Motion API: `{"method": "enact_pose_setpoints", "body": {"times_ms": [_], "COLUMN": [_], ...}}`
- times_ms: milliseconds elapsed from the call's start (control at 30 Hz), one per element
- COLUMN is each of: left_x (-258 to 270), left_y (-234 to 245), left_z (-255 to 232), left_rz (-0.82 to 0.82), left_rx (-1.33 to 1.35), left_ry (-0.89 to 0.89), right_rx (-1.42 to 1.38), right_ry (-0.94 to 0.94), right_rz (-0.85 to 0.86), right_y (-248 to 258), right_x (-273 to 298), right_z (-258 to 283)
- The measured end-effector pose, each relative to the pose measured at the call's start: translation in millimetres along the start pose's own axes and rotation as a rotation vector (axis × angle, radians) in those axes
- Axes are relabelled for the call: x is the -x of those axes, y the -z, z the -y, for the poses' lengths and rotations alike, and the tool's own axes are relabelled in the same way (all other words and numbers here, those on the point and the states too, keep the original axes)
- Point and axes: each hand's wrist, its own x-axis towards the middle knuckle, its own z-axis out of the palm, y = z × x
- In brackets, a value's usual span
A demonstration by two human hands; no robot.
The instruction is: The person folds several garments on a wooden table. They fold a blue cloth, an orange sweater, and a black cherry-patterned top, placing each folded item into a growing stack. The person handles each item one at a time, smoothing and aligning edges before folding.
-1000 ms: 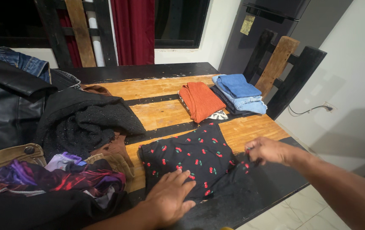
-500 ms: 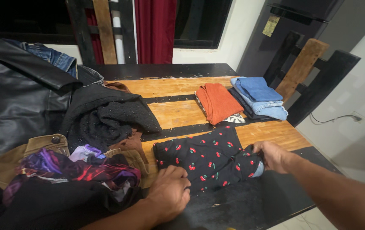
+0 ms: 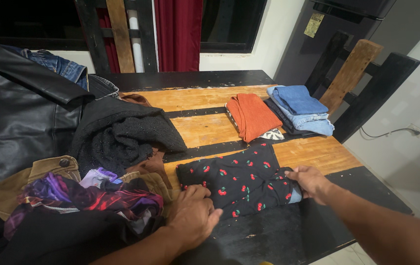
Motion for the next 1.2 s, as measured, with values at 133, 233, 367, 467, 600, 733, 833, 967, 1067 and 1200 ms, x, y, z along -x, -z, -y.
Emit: {"method": "enact_pose_setpoints", "body": {"times_ms": [133,233,367,467,600,733,833,967,1067,1200], "left_x": [-1,-3,-5,-6,-2,-2,-7,-19,-29,-43], "left_y": [4,2,-3,-4,-6,-8,-5,1,5,8], "left_z": [-4,-5,-2,2,4,9,15,17,17,16], "left_rz": [0.068,0.062,0.022,0.036,-0.132,-0.412,-0.295,-0.007,0.088,0.055], "left_rx": [0.009,0.020,0.043,0.040,0.103,0.111,0.139,0.016,0.109,0.108], "left_ry": [0.053,0.073,0.044,0.066,0.048,0.164,0.427,0.624,0.835,0.933], "right_rx": [-0.113,-0.057,-0.033,0.018,0.072,0.356,0.482,0.719,0.874,0.942], "right_ry": [-0.025,-0.003,0.068,0.032,0.127,0.654,0.770,0.960,0.838,0.815], "right_rz": [-0.048,-0.056,-0.089,-0.163,-0.304,-0.653,-0.600,-0.295,-0.229,-0.209], "right_y": [-3,-1,-4,-6,-10,-26,-58,-99,-111,-109], "right_x": [12,19,11,-1,3,38,73,107,116,117], "right_z": [2,0,-11,-16,-15,-16,-24,-29,-27,-26]}}
